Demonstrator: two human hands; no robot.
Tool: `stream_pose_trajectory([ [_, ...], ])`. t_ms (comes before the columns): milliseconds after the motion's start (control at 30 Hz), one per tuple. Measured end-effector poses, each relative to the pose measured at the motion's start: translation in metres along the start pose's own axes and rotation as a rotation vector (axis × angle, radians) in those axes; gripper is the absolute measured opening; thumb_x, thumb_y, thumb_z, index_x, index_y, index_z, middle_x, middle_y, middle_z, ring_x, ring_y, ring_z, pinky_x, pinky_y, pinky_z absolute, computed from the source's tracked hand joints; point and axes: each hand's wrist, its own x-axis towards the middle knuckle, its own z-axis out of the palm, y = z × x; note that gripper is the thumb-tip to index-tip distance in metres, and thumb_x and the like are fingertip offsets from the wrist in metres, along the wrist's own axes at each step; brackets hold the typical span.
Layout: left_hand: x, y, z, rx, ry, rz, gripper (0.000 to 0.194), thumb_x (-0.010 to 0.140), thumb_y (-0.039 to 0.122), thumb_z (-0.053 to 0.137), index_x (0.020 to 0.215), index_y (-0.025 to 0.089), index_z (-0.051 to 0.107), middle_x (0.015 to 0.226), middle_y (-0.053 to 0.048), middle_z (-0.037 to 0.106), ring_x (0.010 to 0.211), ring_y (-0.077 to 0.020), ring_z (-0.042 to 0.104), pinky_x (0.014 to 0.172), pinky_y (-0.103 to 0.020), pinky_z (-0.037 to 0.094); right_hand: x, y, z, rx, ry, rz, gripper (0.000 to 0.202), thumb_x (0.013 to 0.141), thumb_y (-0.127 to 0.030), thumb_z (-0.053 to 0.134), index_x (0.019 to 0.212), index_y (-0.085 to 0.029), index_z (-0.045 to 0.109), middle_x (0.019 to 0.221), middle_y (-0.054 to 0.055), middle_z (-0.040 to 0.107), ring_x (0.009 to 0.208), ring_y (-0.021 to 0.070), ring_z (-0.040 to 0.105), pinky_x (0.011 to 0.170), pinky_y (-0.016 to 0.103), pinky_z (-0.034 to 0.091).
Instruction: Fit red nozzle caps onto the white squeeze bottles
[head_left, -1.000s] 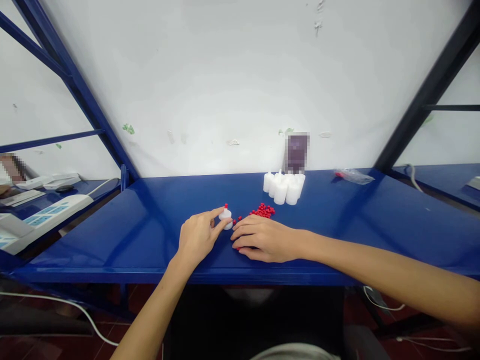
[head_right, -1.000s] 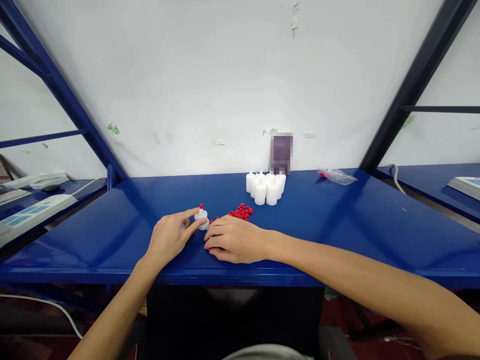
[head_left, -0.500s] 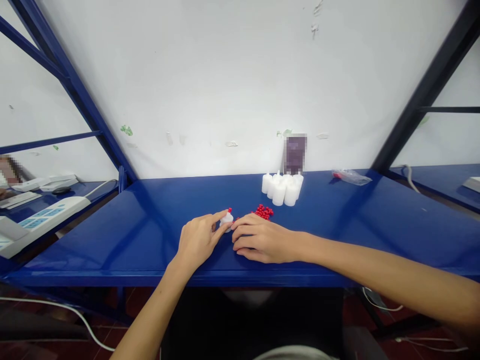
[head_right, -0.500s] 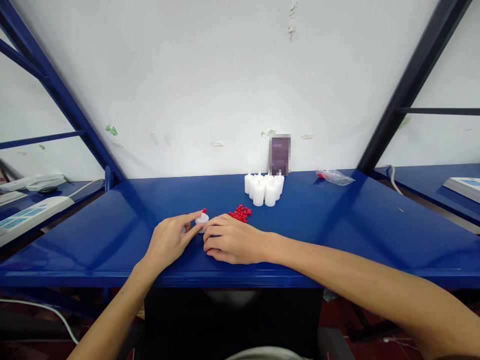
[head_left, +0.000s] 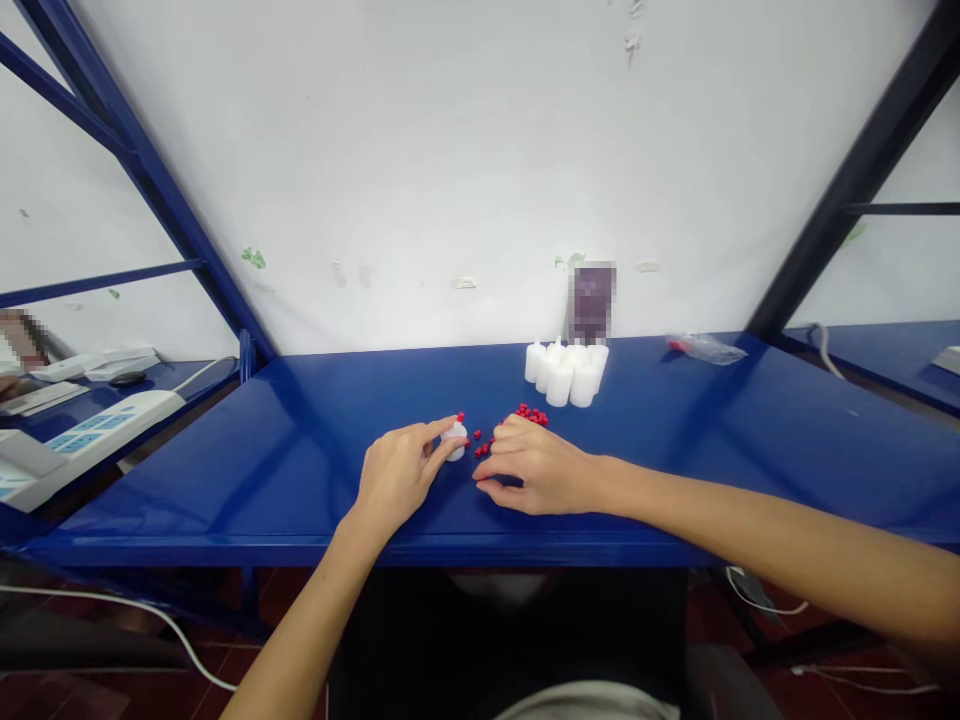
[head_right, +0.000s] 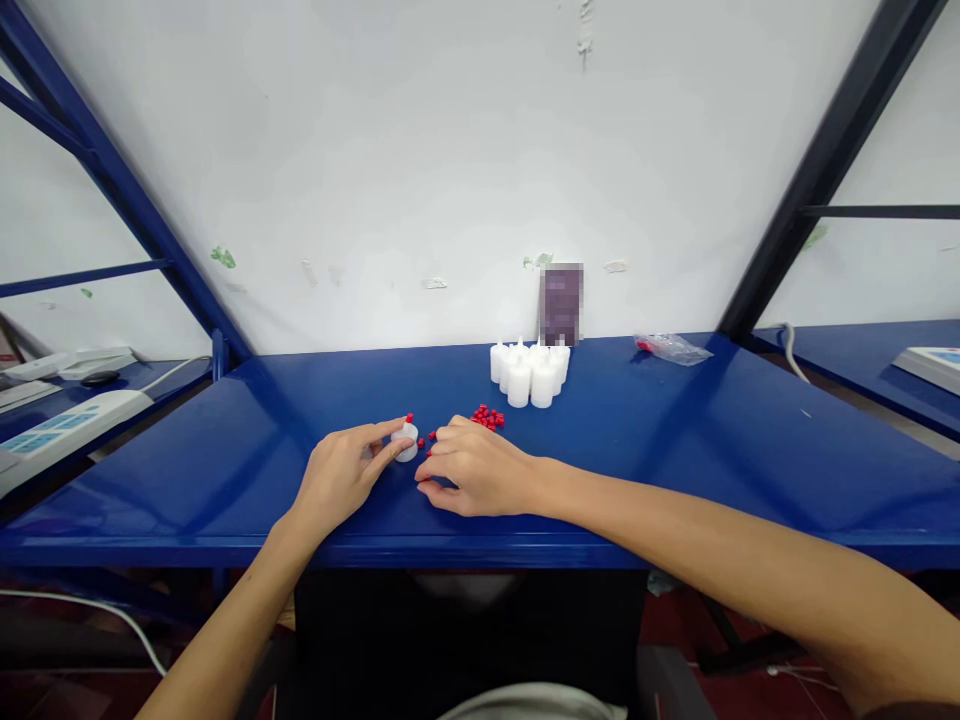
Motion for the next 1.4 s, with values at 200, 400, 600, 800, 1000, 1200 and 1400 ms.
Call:
stream_pose_trajectory([
  [200,0.001,0.001,-0.002,-0.055,0.008,-0.026,0.045,0.095,0.058,0.048,0.121,0.030,0.071,0.071,0.001,0.070,0.067,-0.0168,0.062,0.064,-0.026,0.038,-0.001,0.002,-0.001,0.020,0.029,0.010,0.017,0.093,-0.021,0.057,0.091,-0.016,0.073,0.063,0.001,0.067,0.056,0.0124,0.054,0.061,0.027,0.043],
  [400,0.001,-0.002,-0.002,-0.068,0.029,-0.019,0.044,0.092,0.056,0.054,0.120,0.026,0.070,0.068,0.002,0.066,0.068,-0.0169,0.062,0.064,-0.025,0.038,-0.002,0.003,-0.004,0.004,-0.001,0.002,0.019,0.095,-0.021,0.054,0.096,-0.014,0.072,0.074,0.003,0.067,0.059,0.0115,0.057,0.058,0.025,0.045],
  [600,0.000,-0.002,-0.005,-0.080,0.041,-0.019,0.035,0.094,0.053,0.052,0.107,0.023,0.064,0.082,0.002,0.070,0.073,-0.0170,0.065,0.068,-0.026,0.040,0.001,0.003,-0.008,-0.011,-0.011,-0.003,0.016,0.095,-0.021,0.054,0.093,-0.016,0.069,0.087,0.006,0.073,0.077,0.0153,0.065,0.073,0.029,0.049],
  [800,-0.002,-0.004,-0.005,-0.028,-0.006,0.000,0.030,0.098,0.052,0.042,0.104,0.024,0.054,0.082,0.003,0.070,0.066,-0.0167,0.064,0.064,-0.026,0.039,0.006,0.002,-0.011,-0.044,-0.020,0.028,0.018,0.096,-0.021,0.052,0.090,-0.016,0.069,0.080,0.005,0.073,0.075,0.0153,0.063,0.071,0.031,0.045],
  [1000,-0.003,-0.004,-0.003,0.062,0.004,0.014,0.029,0.098,0.052,0.045,0.105,0.025,0.052,0.077,0.004,0.068,0.067,-0.0176,0.064,0.061,-0.026,0.035,0.006,0.002,-0.010,-0.038,0.001,0.023,0.019,0.096,-0.020,0.051,0.088,-0.017,0.069,0.079,0.005,0.074,0.075,0.0157,0.062,0.071,0.031,0.043],
  [1200,-0.002,-0.004,-0.002,0.159,0.082,-0.048,0.031,0.096,0.052,0.047,0.104,0.024,0.056,0.072,0.002,0.068,0.064,-0.0190,0.065,0.057,-0.026,0.031,0.006,0.001,-0.013,-0.026,-0.011,0.027,0.018,0.095,-0.018,0.052,0.089,-0.017,0.068,0.081,0.004,0.074,0.076,0.0159,0.063,0.072,0.031,0.043],
  [1400,0.000,-0.003,-0.006,0.023,0.067,-0.106,0.031,0.090,0.054,0.056,0.089,0.023,0.052,0.070,0.004,0.065,0.061,-0.0165,0.061,0.057,-0.025,0.033,0.005,0.002,-0.013,-0.039,-0.030,0.037,0.017,0.095,-0.018,0.052,0.090,-0.017,0.068,0.082,0.004,0.073,0.078,0.0160,0.063,0.074,0.032,0.044],
])
